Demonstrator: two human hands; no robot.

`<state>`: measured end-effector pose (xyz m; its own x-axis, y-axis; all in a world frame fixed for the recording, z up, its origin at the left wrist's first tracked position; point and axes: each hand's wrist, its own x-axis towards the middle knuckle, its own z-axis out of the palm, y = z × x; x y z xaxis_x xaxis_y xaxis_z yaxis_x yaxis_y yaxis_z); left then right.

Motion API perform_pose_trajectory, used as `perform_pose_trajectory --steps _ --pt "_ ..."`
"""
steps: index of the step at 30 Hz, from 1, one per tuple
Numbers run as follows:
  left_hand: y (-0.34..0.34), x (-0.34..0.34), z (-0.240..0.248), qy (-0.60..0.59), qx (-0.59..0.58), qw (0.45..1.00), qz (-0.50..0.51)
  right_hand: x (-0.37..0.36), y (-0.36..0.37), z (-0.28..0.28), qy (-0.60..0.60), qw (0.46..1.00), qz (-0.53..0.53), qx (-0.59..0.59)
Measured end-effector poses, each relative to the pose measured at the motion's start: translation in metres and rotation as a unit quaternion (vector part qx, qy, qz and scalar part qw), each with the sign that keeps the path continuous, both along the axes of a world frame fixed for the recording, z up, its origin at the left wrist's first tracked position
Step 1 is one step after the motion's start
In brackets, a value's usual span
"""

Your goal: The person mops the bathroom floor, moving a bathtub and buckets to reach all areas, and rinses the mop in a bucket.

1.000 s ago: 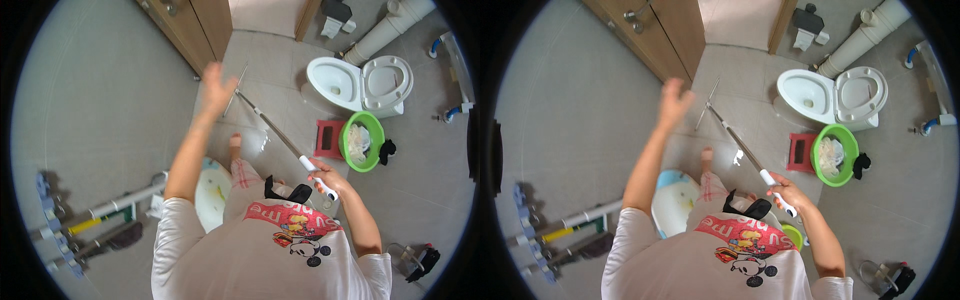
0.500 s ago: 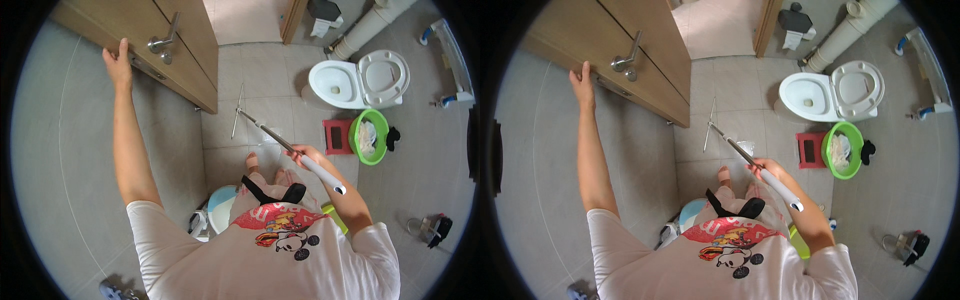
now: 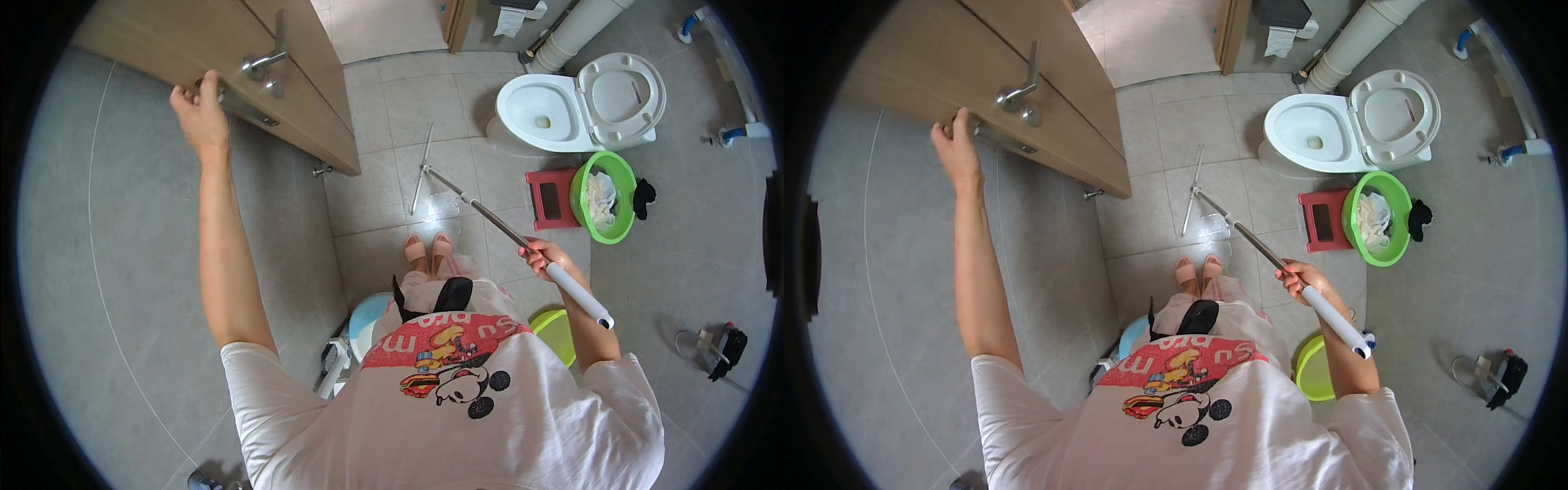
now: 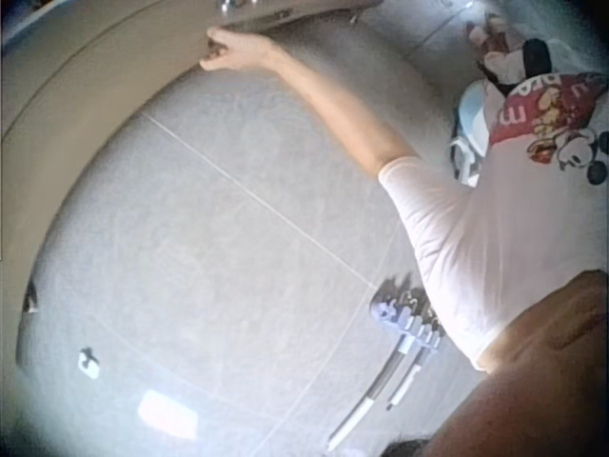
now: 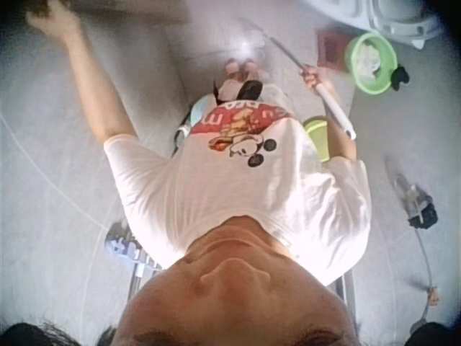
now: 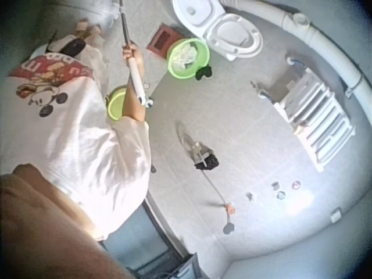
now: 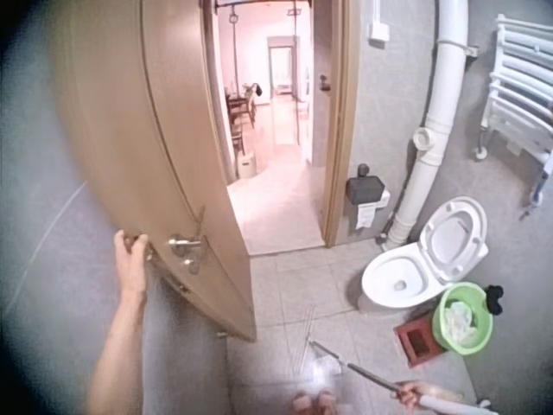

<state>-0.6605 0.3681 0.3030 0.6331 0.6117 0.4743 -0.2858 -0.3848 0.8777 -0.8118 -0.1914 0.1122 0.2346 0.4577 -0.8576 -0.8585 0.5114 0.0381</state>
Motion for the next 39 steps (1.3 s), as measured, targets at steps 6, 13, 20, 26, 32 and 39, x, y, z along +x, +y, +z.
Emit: perform_pose_trajectory --steps 6,13,20,26,32,39 --pt "-0.005 0.027 0.005 0.087 0.421 0.902 -0.035 0.009 -0.024 0.034 0.052 0.997 0.058 0.027" --pt "-0.063 0.073 0.014 0.318 0.433 0.831 -0.147 0.012 -0.007 0.014 0.131 0.976 0.048 0.166" --pt "-0.121 0.119 0.009 0.355 0.421 0.818 -0.168 0.021 0.010 -0.003 0.137 0.968 0.091 0.191" --pt "-0.125 0.151 -0.026 0.266 0.509 0.802 -0.164 0.042 0.027 0.012 0.040 0.966 0.227 0.115" --pt "-0.141 0.177 -0.031 0.240 0.544 0.781 -0.193 0.090 0.097 -0.026 -0.096 0.939 0.324 0.061" --pt "-0.149 0.158 -0.034 0.181 0.502 0.817 -0.218 0.169 0.200 -0.078 -0.198 0.881 0.422 0.077"
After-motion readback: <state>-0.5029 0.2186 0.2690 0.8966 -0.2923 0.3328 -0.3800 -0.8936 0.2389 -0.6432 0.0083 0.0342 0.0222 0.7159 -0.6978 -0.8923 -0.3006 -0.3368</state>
